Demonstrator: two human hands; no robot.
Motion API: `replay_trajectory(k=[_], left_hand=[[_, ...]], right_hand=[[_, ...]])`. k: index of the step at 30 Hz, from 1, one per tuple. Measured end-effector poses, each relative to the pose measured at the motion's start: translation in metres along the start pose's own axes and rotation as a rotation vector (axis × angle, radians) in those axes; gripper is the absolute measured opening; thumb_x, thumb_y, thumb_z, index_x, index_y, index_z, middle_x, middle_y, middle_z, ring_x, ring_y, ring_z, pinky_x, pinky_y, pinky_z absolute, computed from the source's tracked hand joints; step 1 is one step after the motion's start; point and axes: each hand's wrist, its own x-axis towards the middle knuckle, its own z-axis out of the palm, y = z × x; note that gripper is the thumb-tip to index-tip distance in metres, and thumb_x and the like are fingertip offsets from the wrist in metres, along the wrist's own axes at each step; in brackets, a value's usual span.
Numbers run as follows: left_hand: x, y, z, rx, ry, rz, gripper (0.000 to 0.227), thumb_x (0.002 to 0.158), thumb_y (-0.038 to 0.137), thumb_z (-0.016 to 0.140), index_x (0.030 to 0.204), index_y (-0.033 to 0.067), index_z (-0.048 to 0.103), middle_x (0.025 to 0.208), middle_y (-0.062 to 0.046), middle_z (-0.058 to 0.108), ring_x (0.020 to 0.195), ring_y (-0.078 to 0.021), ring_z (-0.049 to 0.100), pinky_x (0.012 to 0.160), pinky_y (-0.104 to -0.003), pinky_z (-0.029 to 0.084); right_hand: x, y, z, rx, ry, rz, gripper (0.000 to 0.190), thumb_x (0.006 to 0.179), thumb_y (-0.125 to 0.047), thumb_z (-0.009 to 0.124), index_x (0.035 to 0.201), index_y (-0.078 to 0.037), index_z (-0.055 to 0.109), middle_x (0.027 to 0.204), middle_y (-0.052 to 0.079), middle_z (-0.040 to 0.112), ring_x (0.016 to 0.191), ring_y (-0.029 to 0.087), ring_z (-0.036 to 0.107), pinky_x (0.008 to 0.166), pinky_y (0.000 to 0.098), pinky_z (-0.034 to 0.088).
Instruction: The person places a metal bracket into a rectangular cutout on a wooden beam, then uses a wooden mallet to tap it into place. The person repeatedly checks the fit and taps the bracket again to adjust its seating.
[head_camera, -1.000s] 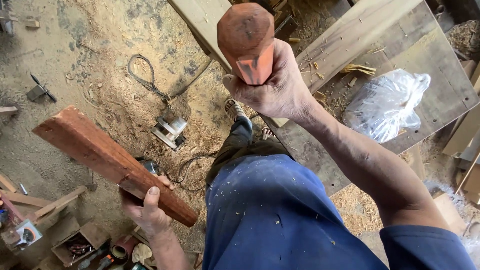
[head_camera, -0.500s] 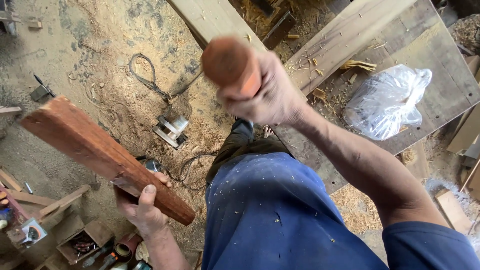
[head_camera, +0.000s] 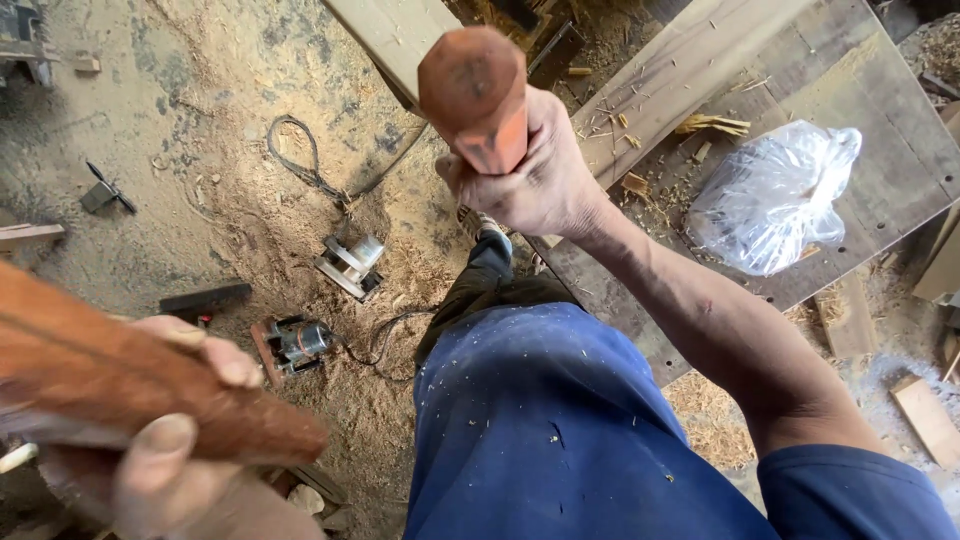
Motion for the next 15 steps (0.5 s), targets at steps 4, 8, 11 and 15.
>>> replay_trajectory(k=[4, 8, 11, 15], left_hand=[[0.008, 0.07, 0.064, 0.231, 0.118, -0.293, 0.062, 0.083, 0.042, 0.072, 0.13, 0.0056, 0.052, 0.103, -0.01, 0.064, 0.1, -0.0176, 0.066, 0.079, -0.026, 0.059], [0.034, 0.116, 0.037, 0.329, -0.091, -0.56, 0.066, 0.077, 0.033, 0.086, 0.136, 0.0214, 0.058, 0.115, -0.007, 0.07, 0.105, -0.0152, 0.074, 0.035, -0.04, 0.09], [0.031, 0.077, 0.063, 0.626, -0.056, -0.114, 0.065, 0.087, 0.026, 0.059, 0.148, 0.0074, 0.047, 0.133, -0.001, 0.057, 0.102, -0.0105, 0.062, 0.092, -0.018, 0.047], [0.051, 0.085, 0.074, 1.515, -0.299, 0.276, 0.075, 0.096, 0.033, 0.096, 0.141, -0.0204, 0.067, 0.137, -0.035, 0.067, 0.132, -0.0518, 0.064, 0.122, -0.053, 0.047]], right_hand=[[0.007, -0.018, 0.014, -0.234, 0.17, 0.047, 0.029, 0.071, 0.017, 0.053, 0.084, -0.007, 0.046, 0.076, -0.005, 0.041, 0.063, 0.005, 0.048, 0.044, 0.0179, 0.027], [0.004, -0.021, 0.011, -0.38, 0.189, 0.048, 0.023, 0.072, 0.007, 0.061, 0.083, -0.011, 0.051, 0.078, -0.006, 0.048, 0.068, 0.006, 0.045, 0.055, 0.0244, 0.036], [0.001, -0.02, 0.012, -0.391, 0.236, 0.11, 0.022, 0.079, 0.001, 0.072, 0.087, -0.013, 0.057, 0.077, -0.009, 0.05, 0.068, 0.004, 0.044, 0.056, 0.0249, 0.037], [0.004, -0.024, 0.013, -0.413, 0.182, 0.038, 0.023, 0.081, 0.004, 0.069, 0.096, -0.008, 0.057, 0.082, -0.005, 0.053, 0.071, 0.007, 0.048, 0.057, 0.0239, 0.037]])
